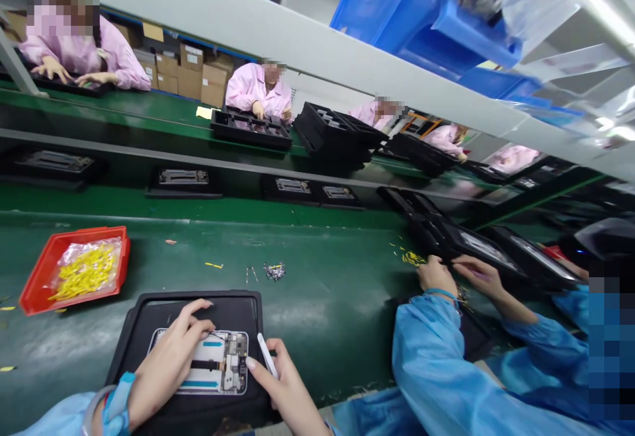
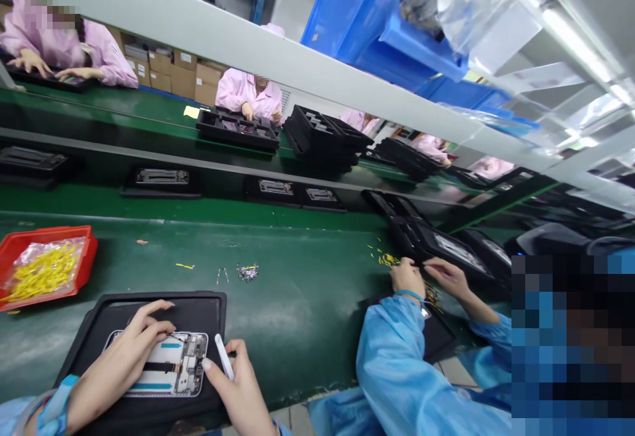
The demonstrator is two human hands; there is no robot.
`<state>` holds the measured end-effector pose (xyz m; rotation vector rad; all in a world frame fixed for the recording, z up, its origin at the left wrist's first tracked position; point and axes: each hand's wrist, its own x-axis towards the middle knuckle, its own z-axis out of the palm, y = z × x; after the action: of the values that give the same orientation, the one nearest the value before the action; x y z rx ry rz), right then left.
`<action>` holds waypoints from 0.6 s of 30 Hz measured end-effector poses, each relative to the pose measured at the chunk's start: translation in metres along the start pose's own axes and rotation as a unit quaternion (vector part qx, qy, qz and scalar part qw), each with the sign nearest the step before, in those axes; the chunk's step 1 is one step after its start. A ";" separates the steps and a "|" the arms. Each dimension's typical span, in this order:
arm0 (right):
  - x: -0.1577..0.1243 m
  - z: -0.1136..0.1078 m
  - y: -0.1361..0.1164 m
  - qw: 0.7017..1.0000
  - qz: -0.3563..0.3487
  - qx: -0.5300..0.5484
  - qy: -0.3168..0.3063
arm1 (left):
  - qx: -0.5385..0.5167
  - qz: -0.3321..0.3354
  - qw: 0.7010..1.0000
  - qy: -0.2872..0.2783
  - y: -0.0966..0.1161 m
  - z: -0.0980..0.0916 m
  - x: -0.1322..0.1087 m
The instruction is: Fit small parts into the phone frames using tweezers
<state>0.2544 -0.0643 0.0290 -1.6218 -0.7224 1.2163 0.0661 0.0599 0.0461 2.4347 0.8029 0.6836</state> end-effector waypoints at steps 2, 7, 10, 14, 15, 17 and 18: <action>0.001 0.000 0.001 0.998 0.048 0.048 -0.019 | -0.011 -0.020 1.000 -0.011 0.001 0.000 0.001; 0.001 -0.002 -0.006 0.990 0.089 0.089 -0.063 | -0.040 -0.054 0.997 -0.024 0.005 -0.001 0.002; -0.001 -0.003 -0.009 0.986 0.095 0.124 -0.054 | -0.054 -0.077 0.995 -0.037 0.005 0.000 0.001; -0.001 -0.001 -0.005 0.979 0.101 0.170 -0.042 | -0.049 -0.076 0.994 -0.061 0.007 0.001 0.005; -0.001 -0.001 -0.003 0.977 0.094 0.189 -0.036 | -0.041 -0.072 0.995 -0.064 0.009 0.001 0.008; -0.001 -0.001 -0.001 0.971 0.080 0.224 -0.022 | -0.029 -0.067 0.995 -0.074 0.015 0.001 0.013; -0.001 -0.003 -0.001 0.969 0.077 0.235 -0.016 | -0.024 -0.068 0.994 -0.081 0.019 0.001 0.017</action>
<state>0.2568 -0.0654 0.0301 -1.2791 -0.2960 1.4027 0.0860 0.0573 0.0617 2.3329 0.8667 0.4430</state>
